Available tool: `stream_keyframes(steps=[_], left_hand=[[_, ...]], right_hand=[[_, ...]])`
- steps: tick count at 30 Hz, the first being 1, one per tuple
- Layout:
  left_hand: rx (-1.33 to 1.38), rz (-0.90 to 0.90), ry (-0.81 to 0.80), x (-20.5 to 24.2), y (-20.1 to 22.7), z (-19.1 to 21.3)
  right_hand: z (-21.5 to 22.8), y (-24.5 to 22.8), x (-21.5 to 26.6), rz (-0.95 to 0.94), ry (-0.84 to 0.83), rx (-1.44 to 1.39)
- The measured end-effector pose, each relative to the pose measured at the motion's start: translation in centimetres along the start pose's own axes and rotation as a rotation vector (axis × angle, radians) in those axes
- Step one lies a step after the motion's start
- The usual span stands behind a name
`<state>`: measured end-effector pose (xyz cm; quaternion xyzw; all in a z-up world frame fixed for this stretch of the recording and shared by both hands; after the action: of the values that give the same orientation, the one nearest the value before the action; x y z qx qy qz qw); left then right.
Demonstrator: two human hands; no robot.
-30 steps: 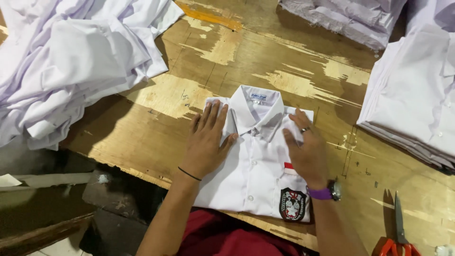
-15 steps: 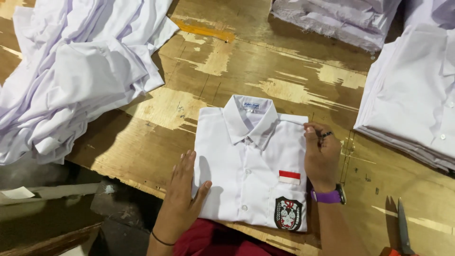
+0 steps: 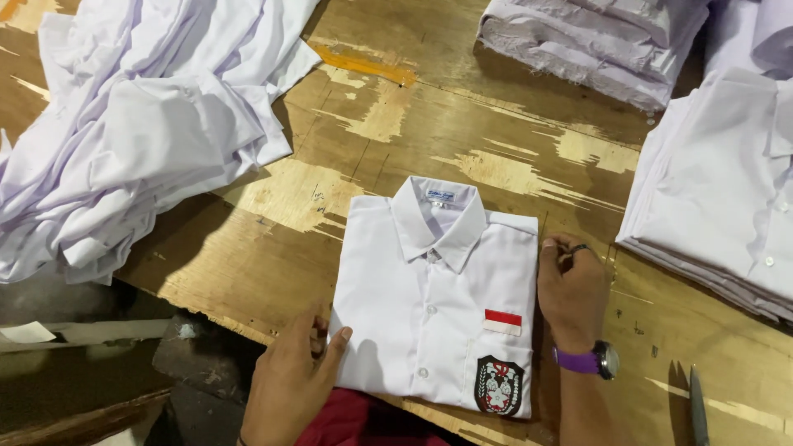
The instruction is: Folding white school shirts on a wooden workbench
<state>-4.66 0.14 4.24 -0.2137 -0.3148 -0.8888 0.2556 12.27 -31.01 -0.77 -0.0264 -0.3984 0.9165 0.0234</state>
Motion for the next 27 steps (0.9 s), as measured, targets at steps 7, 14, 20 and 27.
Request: stream_keyframes(steps=[7,14,20,27], left_hand=[[-0.007,0.172,-0.120,1.7,0.7,0.8],[-0.194,0.386,-0.180,2.1,0.2,0.4],[-0.143,0.342,-0.152,2.2,1.2,0.9],[-0.065,0.045,0.004,-1.9,2.5,1.7]], right_hand=[[0.3,0.4,0.5,-0.180,-0.191,0.245],[0.3,-0.4,1.0,-0.172,-0.288,0.216],[0.3,-0.2,1.1,-0.158,-0.286,0.209],[0.4,-0.3,0.4,-0.284,-0.321,0.011]])
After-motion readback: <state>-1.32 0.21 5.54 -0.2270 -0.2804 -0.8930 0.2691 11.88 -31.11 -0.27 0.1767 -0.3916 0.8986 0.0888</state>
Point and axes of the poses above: each hand's wrist, its own x-axis away from the middle knuckle, its own z-axis out of the back of the hand, y = z × x, the point moved 2 cm from there along -x, towards the middle knuckle, and after that the axes turned 8 degrees about -y, right-handed, at the moved point
